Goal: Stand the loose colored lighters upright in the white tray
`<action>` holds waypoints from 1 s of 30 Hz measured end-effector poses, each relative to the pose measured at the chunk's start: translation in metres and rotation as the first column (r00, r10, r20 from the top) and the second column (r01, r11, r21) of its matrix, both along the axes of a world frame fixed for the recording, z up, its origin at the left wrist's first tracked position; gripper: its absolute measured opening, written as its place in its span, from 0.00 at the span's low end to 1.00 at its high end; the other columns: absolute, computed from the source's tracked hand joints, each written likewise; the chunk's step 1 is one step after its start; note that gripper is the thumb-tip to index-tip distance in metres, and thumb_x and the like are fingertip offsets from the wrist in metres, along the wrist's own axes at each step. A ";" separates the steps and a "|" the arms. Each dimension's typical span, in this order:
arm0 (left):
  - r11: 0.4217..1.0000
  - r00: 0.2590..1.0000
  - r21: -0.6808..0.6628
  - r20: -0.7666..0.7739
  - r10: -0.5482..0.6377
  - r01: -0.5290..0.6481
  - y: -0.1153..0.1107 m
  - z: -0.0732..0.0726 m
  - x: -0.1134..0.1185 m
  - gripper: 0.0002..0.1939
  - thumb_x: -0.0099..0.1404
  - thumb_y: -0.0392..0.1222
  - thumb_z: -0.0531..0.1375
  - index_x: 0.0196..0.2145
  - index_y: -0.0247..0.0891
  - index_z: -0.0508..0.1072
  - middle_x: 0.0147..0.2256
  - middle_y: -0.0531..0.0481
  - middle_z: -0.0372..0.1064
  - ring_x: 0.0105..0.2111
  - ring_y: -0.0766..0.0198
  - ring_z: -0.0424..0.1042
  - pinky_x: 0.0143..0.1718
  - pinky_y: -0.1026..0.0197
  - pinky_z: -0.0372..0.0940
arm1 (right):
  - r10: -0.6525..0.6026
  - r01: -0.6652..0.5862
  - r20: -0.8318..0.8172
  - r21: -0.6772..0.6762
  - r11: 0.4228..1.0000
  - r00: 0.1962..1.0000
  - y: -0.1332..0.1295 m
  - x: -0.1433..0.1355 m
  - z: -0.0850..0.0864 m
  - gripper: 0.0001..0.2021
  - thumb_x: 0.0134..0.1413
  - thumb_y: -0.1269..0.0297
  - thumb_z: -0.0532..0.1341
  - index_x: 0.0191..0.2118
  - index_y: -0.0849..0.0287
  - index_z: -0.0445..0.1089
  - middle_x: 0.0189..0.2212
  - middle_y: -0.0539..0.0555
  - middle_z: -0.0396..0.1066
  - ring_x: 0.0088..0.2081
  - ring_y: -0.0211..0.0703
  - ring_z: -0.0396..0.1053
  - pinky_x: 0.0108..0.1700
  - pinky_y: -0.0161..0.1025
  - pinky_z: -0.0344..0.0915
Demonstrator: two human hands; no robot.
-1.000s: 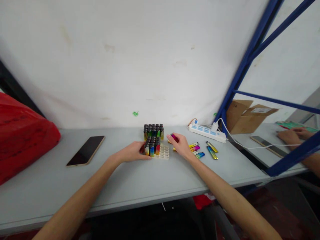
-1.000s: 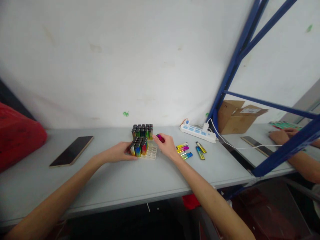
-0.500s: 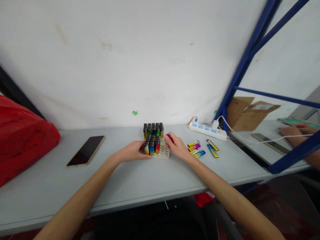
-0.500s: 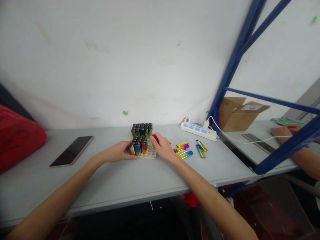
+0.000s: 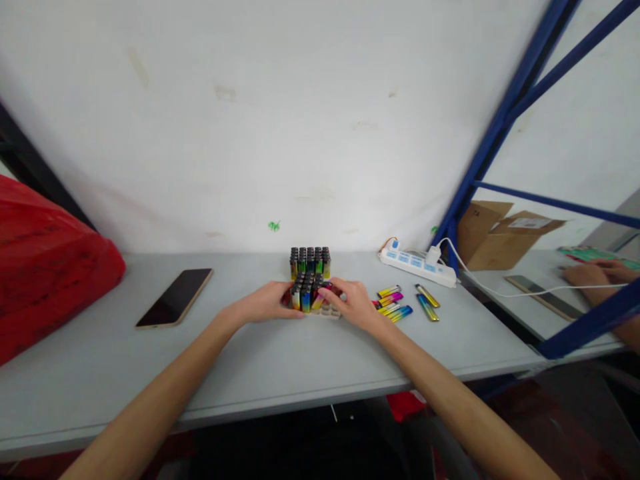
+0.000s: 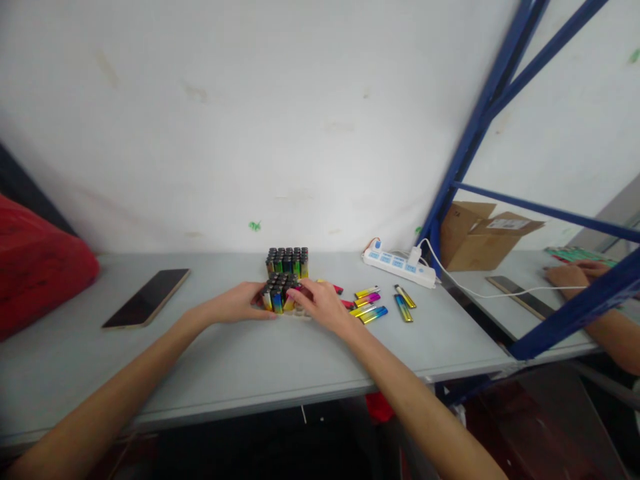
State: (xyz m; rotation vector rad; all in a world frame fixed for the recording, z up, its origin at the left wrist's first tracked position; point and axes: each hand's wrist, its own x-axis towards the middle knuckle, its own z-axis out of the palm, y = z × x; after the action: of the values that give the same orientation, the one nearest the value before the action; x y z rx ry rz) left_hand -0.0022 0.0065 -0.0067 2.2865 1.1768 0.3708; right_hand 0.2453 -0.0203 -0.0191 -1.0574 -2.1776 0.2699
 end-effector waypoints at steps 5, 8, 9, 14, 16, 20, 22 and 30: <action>1.000 0.999 0.027 -0.032 -0.003 0.003 0.000 0.000 0.000 0.28 0.53 0.62 0.65 0.43 0.38 0.73 0.34 0.50 0.74 0.31 0.58 0.70 0.30 0.62 0.60 | 0.005 -0.021 0.199 0.080 0.997 0.980 0.002 0.000 -0.004 0.19 0.67 0.46 0.54 0.36 0.58 0.69 0.27 0.53 0.73 0.29 0.41 0.67 0.33 0.35 0.55; 1.000 0.999 0.013 -0.031 -0.006 0.006 -0.001 0.000 0.000 0.27 0.54 0.61 0.65 0.43 0.37 0.73 0.33 0.50 0.74 0.31 0.58 0.70 0.30 0.62 0.59 | -0.045 0.013 0.252 0.125 0.992 0.967 0.004 -0.003 -0.008 0.20 0.66 0.45 0.54 0.38 0.59 0.70 0.27 0.54 0.74 0.29 0.41 0.68 0.33 0.35 0.55; 1.000 0.999 0.005 -0.032 -0.007 0.007 -0.001 0.000 0.000 0.26 0.54 0.60 0.65 0.43 0.37 0.72 0.33 0.50 0.74 0.31 0.58 0.70 0.30 0.62 0.59 | -0.057 0.025 0.254 0.128 0.991 0.966 0.004 -0.003 -0.009 0.21 0.66 0.45 0.54 0.38 0.59 0.70 0.27 0.54 0.74 0.29 0.41 0.69 0.33 0.35 0.55; 1.000 0.998 0.019 -0.056 0.003 -0.002 -0.002 0.002 0.001 0.25 0.55 0.59 0.65 0.41 0.37 0.72 0.33 0.51 0.73 0.31 0.59 0.70 0.30 0.62 0.59 | 0.032 -0.045 0.204 0.060 0.997 0.978 0.002 -0.004 -0.008 0.19 0.67 0.47 0.54 0.41 0.59 0.69 0.29 0.54 0.75 0.30 0.42 0.71 0.33 0.35 0.57; 1.000 0.998 0.020 -0.063 0.002 0.000 -0.003 0.004 0.002 0.25 0.54 0.60 0.65 0.41 0.38 0.72 0.33 0.51 0.73 0.31 0.59 0.70 0.30 0.62 0.59 | 0.098 -0.101 0.177 0.006 0.995 0.979 -0.001 -0.003 -0.007 0.17 0.67 0.49 0.55 0.44 0.58 0.69 0.28 0.52 0.75 0.29 0.41 0.71 0.33 0.34 0.58; 1.000 0.996 0.016 -0.083 0.016 -0.015 -0.004 0.007 0.003 0.26 0.55 0.60 0.64 0.41 0.37 0.72 0.32 0.51 0.73 0.31 0.58 0.70 0.30 0.62 0.59 | 0.124 -0.122 0.134 -0.023 0.992 0.983 -0.003 -0.003 -0.008 0.15 0.68 0.51 0.55 0.45 0.58 0.68 0.26 0.51 0.75 0.29 0.42 0.72 0.33 0.35 0.60; 1.000 0.996 0.022 -0.087 0.022 -0.021 -0.004 0.006 0.002 0.26 0.54 0.60 0.64 0.41 0.36 0.72 0.32 0.50 0.73 0.30 0.58 0.70 0.30 0.62 0.59 | 0.107 -0.107 0.109 -0.007 0.994 0.988 -0.002 -0.003 -0.010 0.15 0.68 0.51 0.54 0.43 0.59 0.68 0.28 0.52 0.76 0.30 0.42 0.73 0.34 0.35 0.61; 1.000 0.999 0.017 -0.047 0.021 -0.020 -0.002 0.003 0.001 0.26 0.53 0.61 0.64 0.41 0.37 0.73 0.32 0.51 0.73 0.30 0.59 0.70 0.30 0.62 0.59 | 0.018 -0.035 0.213 0.077 0.996 0.977 0.000 -0.004 -0.012 0.18 0.67 0.47 0.54 0.43 0.59 0.70 0.27 0.53 0.75 0.28 0.41 0.71 0.30 0.35 0.57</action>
State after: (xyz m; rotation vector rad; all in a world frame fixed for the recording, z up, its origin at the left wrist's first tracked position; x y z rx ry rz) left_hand -0.0008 0.0044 -0.0037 2.3104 1.2257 0.3374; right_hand 0.2409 -0.0207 -0.0312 -1.0532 -2.3730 0.0824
